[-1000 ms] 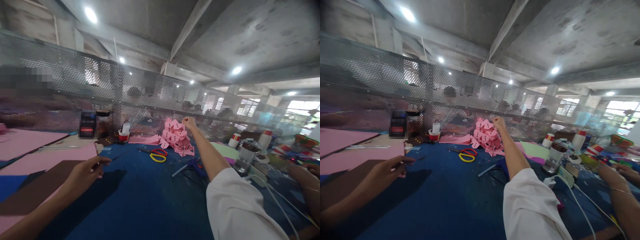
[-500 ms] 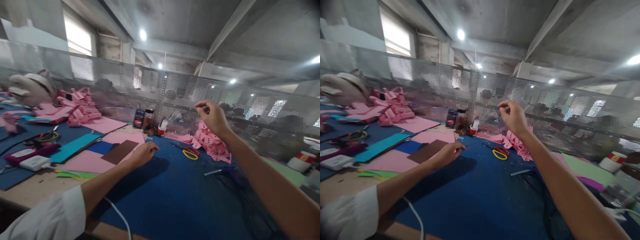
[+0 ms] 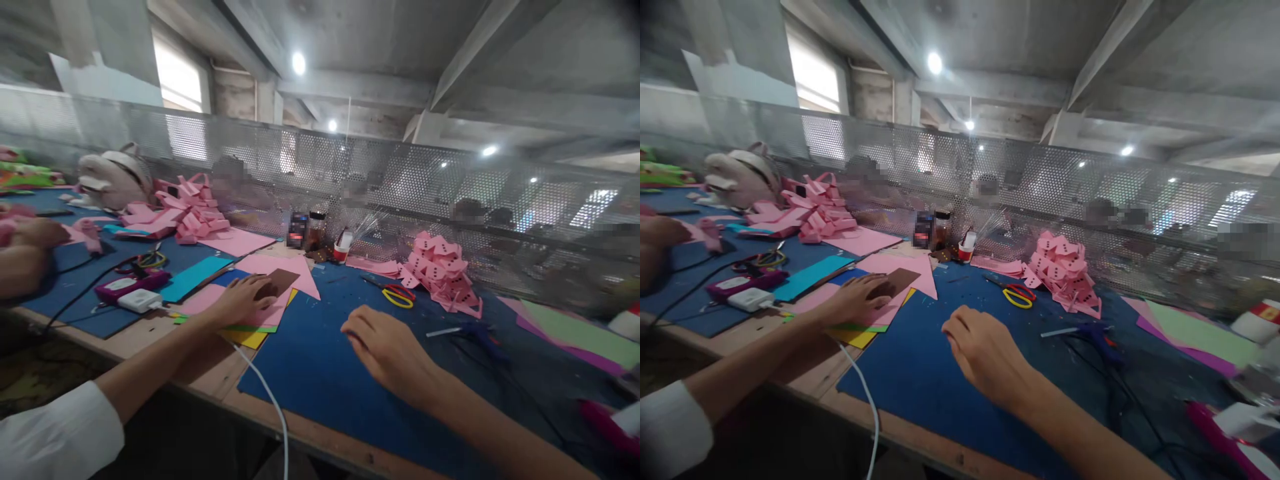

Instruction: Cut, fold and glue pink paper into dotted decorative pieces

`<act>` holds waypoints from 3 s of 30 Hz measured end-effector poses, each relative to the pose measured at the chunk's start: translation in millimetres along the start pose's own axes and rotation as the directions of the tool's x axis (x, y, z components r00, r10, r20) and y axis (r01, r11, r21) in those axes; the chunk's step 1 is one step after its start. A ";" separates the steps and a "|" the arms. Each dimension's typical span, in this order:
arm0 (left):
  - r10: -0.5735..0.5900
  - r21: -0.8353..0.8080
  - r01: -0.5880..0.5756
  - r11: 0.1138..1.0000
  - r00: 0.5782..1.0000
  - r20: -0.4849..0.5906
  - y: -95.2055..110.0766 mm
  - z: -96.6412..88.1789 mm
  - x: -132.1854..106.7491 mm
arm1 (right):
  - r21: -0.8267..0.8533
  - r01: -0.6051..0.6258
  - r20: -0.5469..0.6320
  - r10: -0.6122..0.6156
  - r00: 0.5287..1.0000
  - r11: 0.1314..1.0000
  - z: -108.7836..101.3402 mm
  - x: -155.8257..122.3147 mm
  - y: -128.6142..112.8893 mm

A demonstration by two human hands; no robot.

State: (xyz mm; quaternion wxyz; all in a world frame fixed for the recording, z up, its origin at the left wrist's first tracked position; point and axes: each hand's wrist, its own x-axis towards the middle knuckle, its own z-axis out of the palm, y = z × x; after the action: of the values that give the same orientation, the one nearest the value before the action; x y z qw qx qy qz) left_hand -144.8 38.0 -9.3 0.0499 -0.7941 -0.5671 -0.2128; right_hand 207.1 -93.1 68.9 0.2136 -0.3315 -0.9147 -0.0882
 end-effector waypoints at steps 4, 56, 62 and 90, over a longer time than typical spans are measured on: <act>-0.048 0.045 0.047 0.998 0.998 0.037 -2.2 11.7 -4.3 | 0.063 -0.073 -0.003 0.073 0.997 0.995 30.1 -6.6 13.3; -0.277 -0.496 -0.079 0.865 0.748 -0.603 81.6 -43.6 70.3 | 0.231 -0.263 -0.238 0.316 0.918 0.937 43.5 -17.2 47.4; 0.019 -0.233 -0.279 0.932 0.676 -0.737 140.0 -59.0 35.4 | 0.357 -0.294 -0.424 0.434 0.795 0.887 24.7 -11.9 45.4; -0.012 -0.973 0.161 0.164 0.987 0.161 144.7 -15.2 35.0 | 0.155 -0.007 -0.470 0.080 0.879 0.988 10.1 -24.8 38.8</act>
State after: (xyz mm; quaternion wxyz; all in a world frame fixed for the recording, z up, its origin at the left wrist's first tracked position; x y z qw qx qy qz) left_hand -6.4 13.0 41.8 -0.5181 -0.6163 -0.3425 -0.4841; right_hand 245.8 -74.4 49.5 0.4572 -0.3034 -0.8308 -0.0934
